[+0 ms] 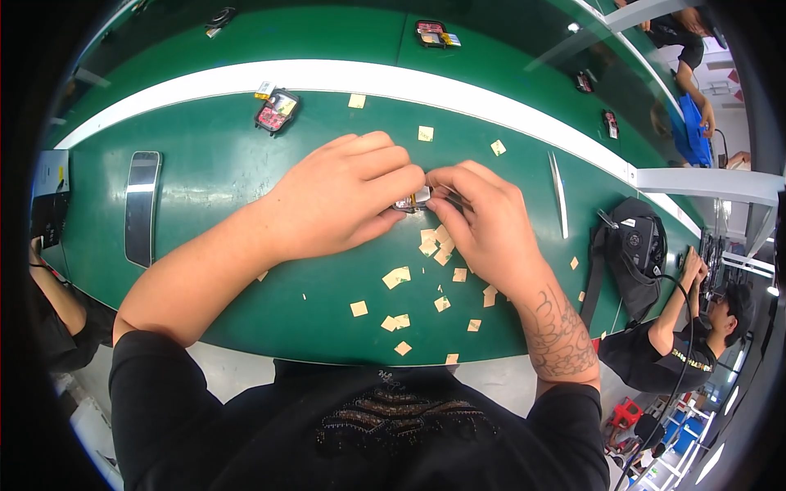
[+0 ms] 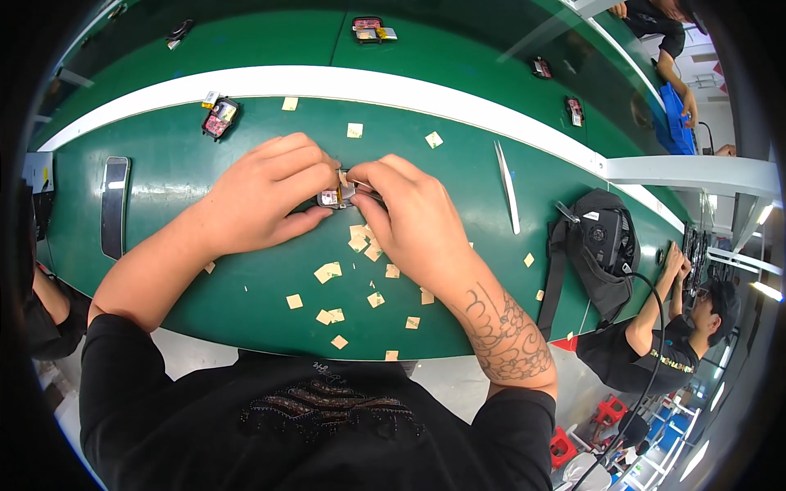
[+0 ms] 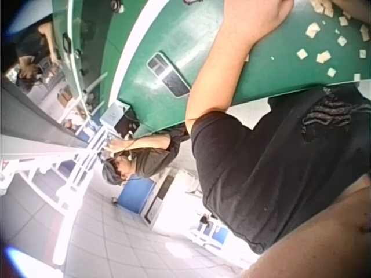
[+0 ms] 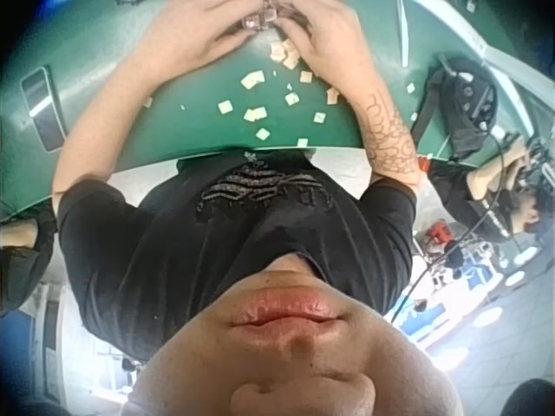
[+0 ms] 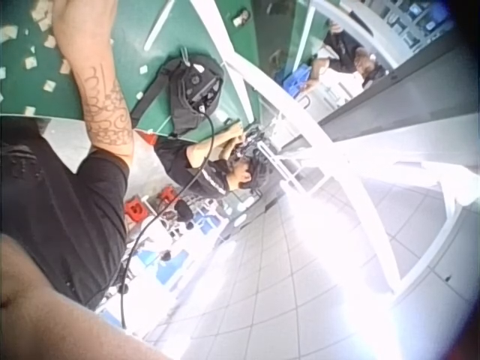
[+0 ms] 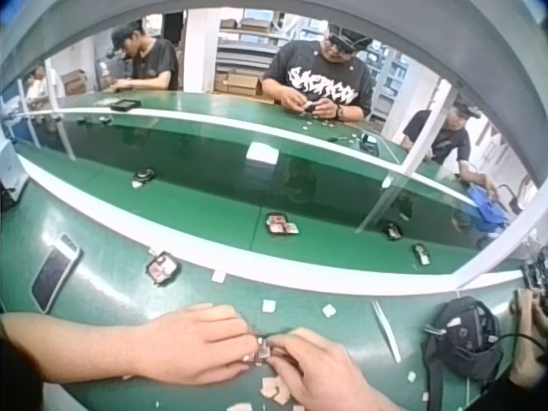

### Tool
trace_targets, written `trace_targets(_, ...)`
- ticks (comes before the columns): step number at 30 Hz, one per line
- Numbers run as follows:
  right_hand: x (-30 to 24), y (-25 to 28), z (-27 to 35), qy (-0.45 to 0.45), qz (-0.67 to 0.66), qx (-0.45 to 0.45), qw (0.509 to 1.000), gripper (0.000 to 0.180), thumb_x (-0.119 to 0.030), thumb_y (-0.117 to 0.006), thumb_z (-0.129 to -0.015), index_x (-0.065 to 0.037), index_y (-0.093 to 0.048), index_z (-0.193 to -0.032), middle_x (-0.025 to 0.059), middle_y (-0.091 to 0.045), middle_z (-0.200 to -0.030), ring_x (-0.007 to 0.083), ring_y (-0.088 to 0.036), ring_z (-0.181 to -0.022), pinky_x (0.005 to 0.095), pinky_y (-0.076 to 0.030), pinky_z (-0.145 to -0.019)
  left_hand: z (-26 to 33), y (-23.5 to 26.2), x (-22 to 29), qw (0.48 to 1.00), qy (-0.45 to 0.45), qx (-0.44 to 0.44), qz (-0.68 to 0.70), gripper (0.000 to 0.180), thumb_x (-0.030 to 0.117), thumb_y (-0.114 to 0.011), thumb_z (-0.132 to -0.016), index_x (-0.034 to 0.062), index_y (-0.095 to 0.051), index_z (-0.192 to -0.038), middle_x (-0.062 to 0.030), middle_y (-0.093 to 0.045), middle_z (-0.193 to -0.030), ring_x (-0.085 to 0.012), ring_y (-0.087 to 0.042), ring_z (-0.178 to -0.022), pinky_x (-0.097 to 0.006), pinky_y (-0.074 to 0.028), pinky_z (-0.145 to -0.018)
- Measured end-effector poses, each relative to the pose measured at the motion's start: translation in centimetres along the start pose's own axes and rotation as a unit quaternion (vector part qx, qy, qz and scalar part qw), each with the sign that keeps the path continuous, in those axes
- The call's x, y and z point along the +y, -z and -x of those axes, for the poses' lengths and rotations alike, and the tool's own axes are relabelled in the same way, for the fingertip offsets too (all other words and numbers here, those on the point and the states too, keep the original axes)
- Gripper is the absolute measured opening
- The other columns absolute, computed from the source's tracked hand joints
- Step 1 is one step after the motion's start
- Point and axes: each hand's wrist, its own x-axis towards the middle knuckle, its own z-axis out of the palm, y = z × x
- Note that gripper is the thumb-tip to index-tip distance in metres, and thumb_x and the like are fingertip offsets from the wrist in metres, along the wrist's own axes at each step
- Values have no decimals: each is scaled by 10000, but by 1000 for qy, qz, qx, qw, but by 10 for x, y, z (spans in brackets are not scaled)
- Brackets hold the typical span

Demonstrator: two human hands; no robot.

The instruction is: Assembling small electronic components at a factory workbench using hands and a small tool.

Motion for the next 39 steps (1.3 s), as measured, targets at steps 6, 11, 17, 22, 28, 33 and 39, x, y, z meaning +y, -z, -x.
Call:
trace_targets(6,-2,-6,1,6,-10,14,1000,183,-48,-760,-942,-21,-715,-1117,154,-718,-993,383,-728,-855,446,-584,-738,0,0,1,1000,-4,5,4,319,73,-843,-785,55,-628,-1021,-103,-671,-1078,-336,-649,-1016,-438,-565,-855)
trace_targets(11,-10,-5,-2,-21,31,19,999,168,-42,-768,-930,-19,-735,-1092,149,-734,-984,386,-735,-853,452,-588,-732,0,1,0,1000,1,1,13,326,68,-838,-792,43,-622,-1035,-115,-669,-1074,-346,-646,-1006,-443,-564,-851)
trace_targets(17,-20,-8,-3,-25,59,44,997,116,-38,-754,-915,-33,-749,-1031,145,-724,-952,394,-723,-816,463,-588,-729,-1,3,1,1000,-1,11,6,347,72,-842,-787,38,-626,-1055,-121,-656,-1044,-355,-644,-989,-446,-561,-846)
trace_targets(22,-12,-16,-4,-17,52,59,997,89,-48,-755,-910,-34,-737,-996,145,-710,-931,389,-718,-811,470,-585,-718,1,4,5,1000,5,7,5,379,81,-852,-788,42,-624,-1090,-120,-652,-1035,-349,-646,-986,-434,-561,-839)
trace_targets(28,-8,-10,5,7,-6,47,999,98,-71,-766,-912,-38,-706,-983,118,-658,-902,367,-702,-764,460,-572,-682,-1,4,7,1000,22,5,20,413,84,-872,-778,46,-621,-1103,-107,-665,-1018,-340,-655,-978,-428,-557,-831)
trace_targets(33,-1,-11,4,23,27,9,999,96,-62,-768,-906,-43,-696,-967,106,-631,-920,348,-694,-728,436,-564,-664,-2,5,4,1000,19,12,17,404,89,-879,-776,52,-623,-1087,-103,-664,-1013,-337,-655,-969,-431,-552,-827)
trace_targets(39,3,-5,-1,26,-29,71,997,85,-45,-757,-906,-56,-705,-972,94,-626,-906,333,-692,-719,428,-557,-636,-1,6,4,1000,13,2,20,391,100,-876,-784,54,-632,-1085,-102,-657,-1008,-331,-649,-971,-434,-546,-837)
